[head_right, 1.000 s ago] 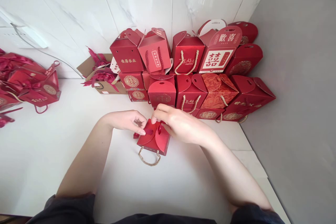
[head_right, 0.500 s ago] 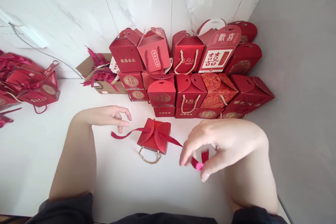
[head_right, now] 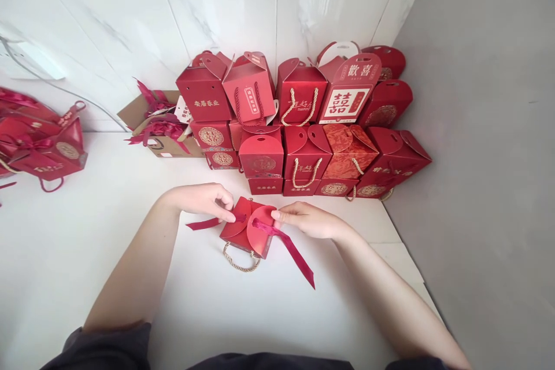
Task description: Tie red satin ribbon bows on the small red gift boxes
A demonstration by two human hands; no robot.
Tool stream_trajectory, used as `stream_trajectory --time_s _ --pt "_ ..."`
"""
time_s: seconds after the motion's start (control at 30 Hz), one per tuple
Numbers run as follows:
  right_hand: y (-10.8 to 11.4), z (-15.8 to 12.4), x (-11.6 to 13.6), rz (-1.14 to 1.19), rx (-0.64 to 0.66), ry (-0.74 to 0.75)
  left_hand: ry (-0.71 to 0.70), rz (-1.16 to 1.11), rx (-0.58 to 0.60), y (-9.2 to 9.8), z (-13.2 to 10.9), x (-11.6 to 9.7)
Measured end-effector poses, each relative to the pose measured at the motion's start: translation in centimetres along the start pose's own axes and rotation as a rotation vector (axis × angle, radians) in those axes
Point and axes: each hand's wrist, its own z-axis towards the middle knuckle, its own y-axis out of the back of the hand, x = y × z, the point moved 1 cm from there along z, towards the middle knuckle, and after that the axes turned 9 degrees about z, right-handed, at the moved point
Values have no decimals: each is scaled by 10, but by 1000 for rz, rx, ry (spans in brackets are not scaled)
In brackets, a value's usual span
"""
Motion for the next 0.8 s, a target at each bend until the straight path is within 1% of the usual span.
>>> stream_trajectory --time_s 0.1,0.17,0.23,0.3,0.4,0.5,0.6,0.73,0.8 --pt "-3 1 -4 129 54 -25 -63 -118 25 2 -3 0" --pt "-2 2 -10 206 74 -74 -73 -140 10 4 -7 1" --pt "-2 4 -16 259 68 -124 -65 -143 -21 6 -10 1" --pt "0 6 -20 289 33 -137 -37 -146 -56 9 -13 2" --pt "5 11 -20 326 -52 -63 -2 -142 -166 13 -19 1" --pt "14 12 -12 383 -134 25 -9 -172 -278 16 -25 -2" --pt "22 10 0 318 -178 57 -4 -207 -286 17 -29 -3" --pt "28 5 14 82 -180 48 28 -202 -231 17 -31 0" --pt "29 3 19 26 -208 45 52 -190 -201 18 -32 4"
